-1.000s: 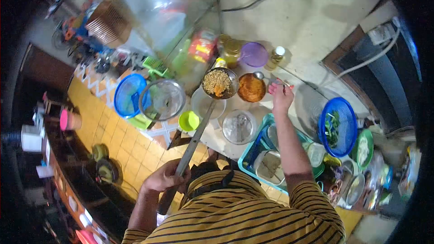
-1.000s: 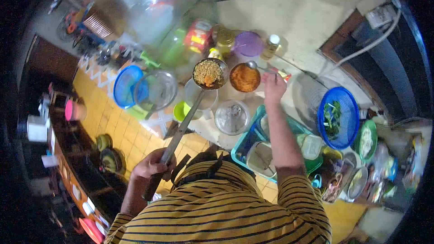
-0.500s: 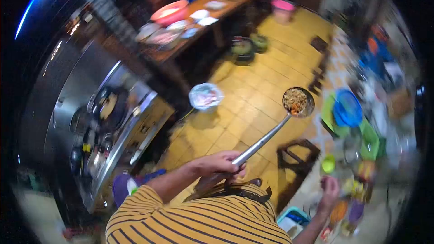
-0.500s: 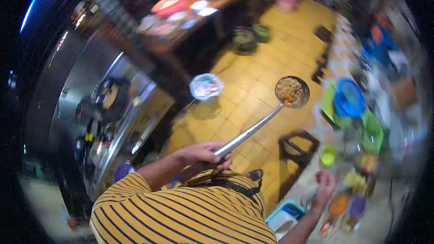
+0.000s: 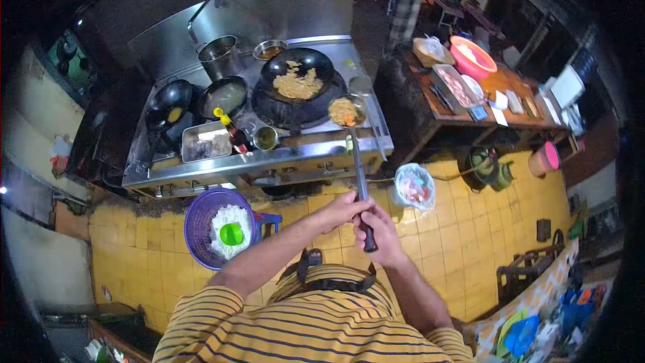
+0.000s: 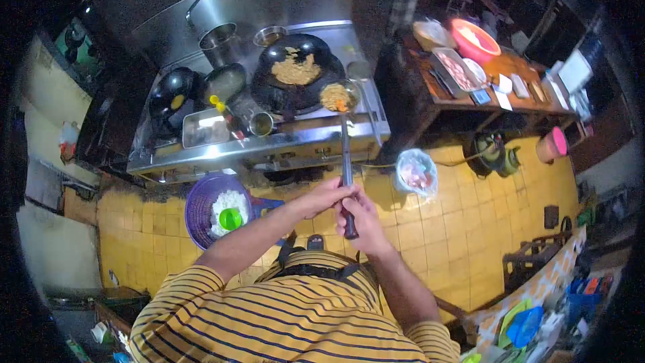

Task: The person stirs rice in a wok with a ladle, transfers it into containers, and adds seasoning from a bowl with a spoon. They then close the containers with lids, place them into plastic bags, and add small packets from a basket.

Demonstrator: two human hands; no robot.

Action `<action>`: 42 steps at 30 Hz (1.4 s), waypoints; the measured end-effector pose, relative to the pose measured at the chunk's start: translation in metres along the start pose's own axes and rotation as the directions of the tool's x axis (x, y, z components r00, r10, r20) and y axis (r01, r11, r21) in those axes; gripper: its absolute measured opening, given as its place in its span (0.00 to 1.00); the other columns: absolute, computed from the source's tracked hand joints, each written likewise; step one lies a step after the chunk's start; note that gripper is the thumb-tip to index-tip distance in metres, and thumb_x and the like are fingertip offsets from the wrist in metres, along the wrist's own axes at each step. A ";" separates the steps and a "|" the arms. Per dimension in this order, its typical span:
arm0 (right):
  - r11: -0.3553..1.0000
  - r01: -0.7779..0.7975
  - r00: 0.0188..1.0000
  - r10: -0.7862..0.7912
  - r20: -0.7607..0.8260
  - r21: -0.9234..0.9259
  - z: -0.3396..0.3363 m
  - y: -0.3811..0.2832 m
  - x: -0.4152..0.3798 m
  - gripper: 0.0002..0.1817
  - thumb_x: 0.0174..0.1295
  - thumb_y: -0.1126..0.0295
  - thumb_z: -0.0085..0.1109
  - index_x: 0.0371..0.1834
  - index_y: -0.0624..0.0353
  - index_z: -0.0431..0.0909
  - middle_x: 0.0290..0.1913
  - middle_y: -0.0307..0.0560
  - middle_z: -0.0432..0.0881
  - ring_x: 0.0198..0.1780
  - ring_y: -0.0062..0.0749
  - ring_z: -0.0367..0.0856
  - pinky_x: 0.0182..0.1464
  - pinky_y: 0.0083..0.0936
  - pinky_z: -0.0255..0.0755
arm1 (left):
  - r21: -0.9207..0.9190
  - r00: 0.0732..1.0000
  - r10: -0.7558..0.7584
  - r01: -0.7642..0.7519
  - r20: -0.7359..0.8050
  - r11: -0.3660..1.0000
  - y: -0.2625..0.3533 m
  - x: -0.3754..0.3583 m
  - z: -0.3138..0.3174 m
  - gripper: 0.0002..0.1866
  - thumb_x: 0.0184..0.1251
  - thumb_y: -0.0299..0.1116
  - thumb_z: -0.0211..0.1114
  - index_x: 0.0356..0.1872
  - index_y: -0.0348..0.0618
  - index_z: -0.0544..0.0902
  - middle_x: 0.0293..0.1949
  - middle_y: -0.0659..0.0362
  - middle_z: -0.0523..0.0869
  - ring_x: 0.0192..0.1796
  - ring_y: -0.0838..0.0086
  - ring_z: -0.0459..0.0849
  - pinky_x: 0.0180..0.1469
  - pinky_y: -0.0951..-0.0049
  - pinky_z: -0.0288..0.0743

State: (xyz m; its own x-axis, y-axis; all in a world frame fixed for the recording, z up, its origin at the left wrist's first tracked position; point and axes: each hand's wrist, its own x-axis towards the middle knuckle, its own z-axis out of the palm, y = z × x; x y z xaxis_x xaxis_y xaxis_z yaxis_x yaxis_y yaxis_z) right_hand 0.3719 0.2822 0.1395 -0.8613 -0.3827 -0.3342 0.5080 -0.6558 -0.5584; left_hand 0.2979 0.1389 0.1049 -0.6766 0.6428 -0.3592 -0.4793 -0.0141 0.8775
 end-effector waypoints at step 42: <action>-0.527 0.025 1.000 0.026 0.013 -0.849 0.001 -0.162 0.396 0.31 0.57 0.67 0.53 0.68 0.51 0.66 0.39 0.65 0.82 0.42 0.57 0.82 0.48 0.45 0.76 | -0.911 0.972 -0.179 -0.066 -0.150 0.407 0.026 0.168 -0.338 0.08 0.65 0.34 0.60 0.38 0.41 0.74 0.29 0.59 0.80 0.26 0.75 0.79 0.28 0.74 0.76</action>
State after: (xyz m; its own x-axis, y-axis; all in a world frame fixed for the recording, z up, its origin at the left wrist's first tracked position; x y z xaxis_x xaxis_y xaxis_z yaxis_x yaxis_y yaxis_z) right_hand -0.0512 0.2367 0.0982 -0.8478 -0.4082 -0.3385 -0.2848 0.8889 -0.3587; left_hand -0.0176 -0.0123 -0.0398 -0.6560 0.5125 -0.5540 -0.6599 -0.7457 0.0916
